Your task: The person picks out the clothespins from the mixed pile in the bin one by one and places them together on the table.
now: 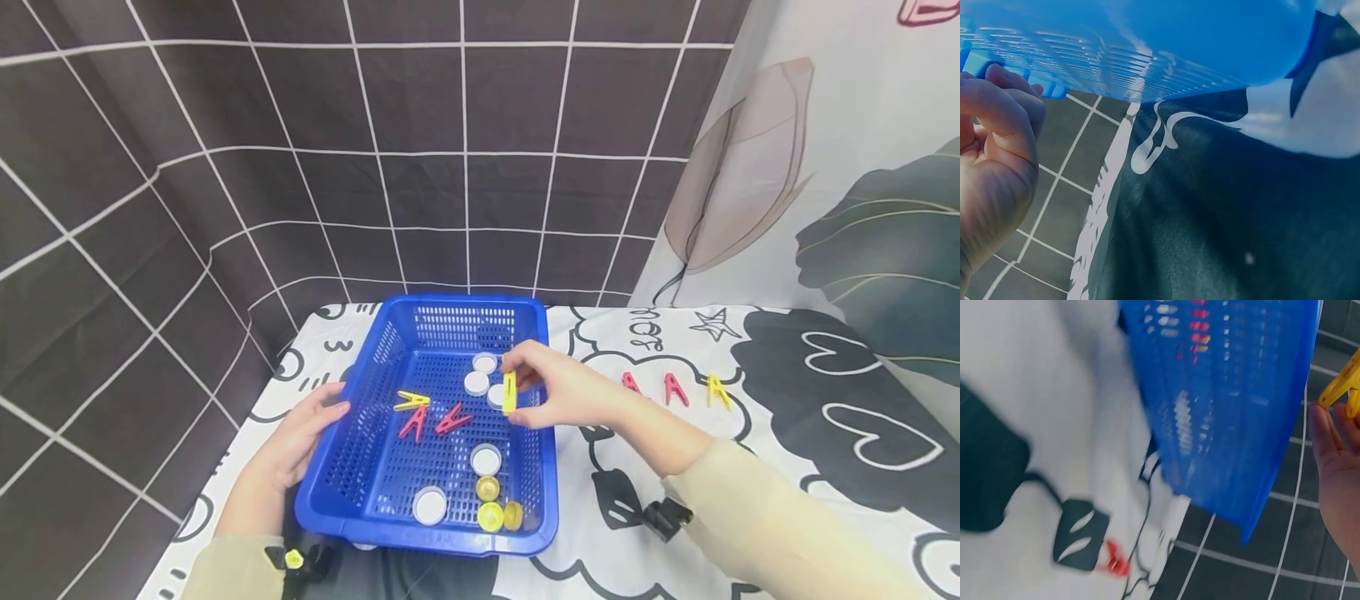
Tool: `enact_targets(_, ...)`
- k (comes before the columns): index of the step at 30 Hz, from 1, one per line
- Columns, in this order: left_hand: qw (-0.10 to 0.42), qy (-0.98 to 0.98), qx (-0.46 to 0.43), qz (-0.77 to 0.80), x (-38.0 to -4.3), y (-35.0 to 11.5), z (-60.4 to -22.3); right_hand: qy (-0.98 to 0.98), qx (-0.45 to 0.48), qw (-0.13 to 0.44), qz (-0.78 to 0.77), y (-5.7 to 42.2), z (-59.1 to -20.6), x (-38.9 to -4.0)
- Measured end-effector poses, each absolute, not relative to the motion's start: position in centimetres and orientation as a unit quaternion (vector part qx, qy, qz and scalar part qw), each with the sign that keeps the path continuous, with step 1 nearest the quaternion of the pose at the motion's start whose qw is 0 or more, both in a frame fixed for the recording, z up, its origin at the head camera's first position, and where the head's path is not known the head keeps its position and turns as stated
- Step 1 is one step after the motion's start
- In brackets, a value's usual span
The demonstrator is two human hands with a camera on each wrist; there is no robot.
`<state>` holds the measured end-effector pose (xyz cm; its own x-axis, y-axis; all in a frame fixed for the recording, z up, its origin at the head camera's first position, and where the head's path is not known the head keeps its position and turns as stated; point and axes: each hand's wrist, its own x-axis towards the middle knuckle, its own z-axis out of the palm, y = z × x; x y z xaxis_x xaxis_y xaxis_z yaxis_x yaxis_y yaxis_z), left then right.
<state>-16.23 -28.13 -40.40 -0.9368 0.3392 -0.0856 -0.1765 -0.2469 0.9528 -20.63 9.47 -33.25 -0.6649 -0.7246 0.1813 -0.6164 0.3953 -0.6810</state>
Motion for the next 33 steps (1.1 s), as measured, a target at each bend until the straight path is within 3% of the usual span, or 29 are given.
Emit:
enact_targets(14, 0.159, 0.603, 0.062, 0.779, -16.0, -28.1, -40.2, 0.858, -0.352, -0.027, -0.374, 15.7, -35.7, -20.3)
enact_targets(25, 0.158, 0.607, 0.057, 0.777, -16.1, -27.9, -40.1, 0.878, -0.335, -0.033, -0.341, 19.3, -40.3, -19.4)
enact_targets(33, 0.162, 0.601, 0.056, 0.781, -16.1, -28.0, -40.1, 0.904, -0.302, -0.008, -0.304, 19.6, -42.3, -18.7)
